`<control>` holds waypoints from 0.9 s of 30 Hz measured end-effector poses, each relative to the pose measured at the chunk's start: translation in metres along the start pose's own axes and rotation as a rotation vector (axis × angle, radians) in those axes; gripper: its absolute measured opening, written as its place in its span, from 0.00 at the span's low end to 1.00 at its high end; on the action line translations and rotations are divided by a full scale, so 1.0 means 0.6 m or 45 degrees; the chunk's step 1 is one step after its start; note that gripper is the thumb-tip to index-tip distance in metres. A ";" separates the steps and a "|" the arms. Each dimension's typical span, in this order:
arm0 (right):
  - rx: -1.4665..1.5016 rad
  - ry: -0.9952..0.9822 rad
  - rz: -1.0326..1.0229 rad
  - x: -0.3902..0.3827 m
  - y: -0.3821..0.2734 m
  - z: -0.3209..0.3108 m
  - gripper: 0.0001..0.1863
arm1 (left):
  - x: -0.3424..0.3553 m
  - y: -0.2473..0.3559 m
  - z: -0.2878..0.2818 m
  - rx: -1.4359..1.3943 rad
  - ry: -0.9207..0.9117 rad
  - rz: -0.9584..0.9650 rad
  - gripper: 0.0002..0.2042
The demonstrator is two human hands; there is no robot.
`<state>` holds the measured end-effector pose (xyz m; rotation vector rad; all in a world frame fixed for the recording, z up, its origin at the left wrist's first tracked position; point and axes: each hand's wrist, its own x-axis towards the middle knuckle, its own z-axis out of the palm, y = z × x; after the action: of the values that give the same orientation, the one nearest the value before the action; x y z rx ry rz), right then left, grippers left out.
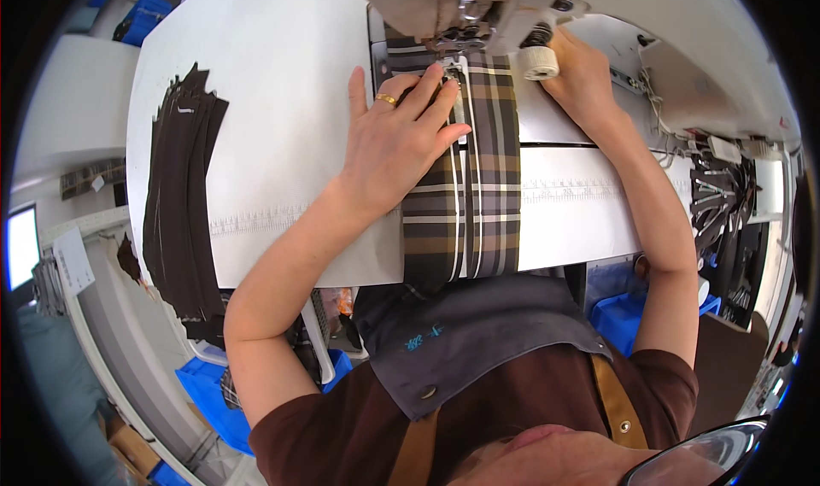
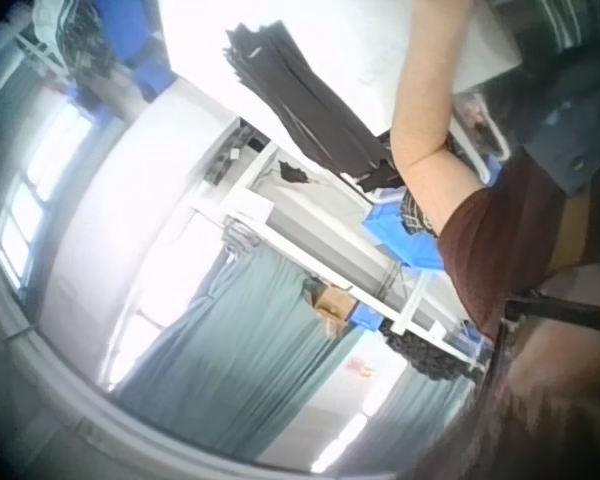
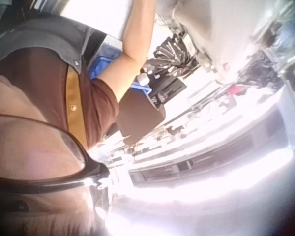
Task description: The person uses a sewing machine to attach zippers to plaid fabric pieces. They align the zipper with the fabric edge, guide the material under the presser foot, and sew along the zipper teeth. The person repeats this process for multiple fabric pieces, handling the material and operating the machine throughout the clip.
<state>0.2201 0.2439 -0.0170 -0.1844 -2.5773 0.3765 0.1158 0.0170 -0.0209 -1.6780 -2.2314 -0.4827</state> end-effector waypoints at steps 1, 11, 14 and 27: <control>-0.042 -0.006 0.022 0.000 0.004 -0.001 0.04 | 0.005 0.002 0.000 0.022 -0.019 -0.002 0.22; -0.003 0.090 -0.152 -0.161 -0.066 -0.092 0.12 | -0.097 0.114 -0.074 -0.175 -0.627 0.389 0.36; -0.166 0.133 -0.024 -0.237 -0.041 -0.167 0.11 | -0.125 0.129 -0.064 0.005 -0.490 0.429 0.34; -0.641 0.267 0.571 -0.343 0.233 -0.366 0.08 | -0.131 0.143 -0.063 -0.061 -0.432 0.361 0.36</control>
<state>0.5175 0.3859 0.0230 -0.9361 -2.3570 -0.1429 0.2211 -0.0450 -0.0141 -2.1975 -2.1562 -0.1935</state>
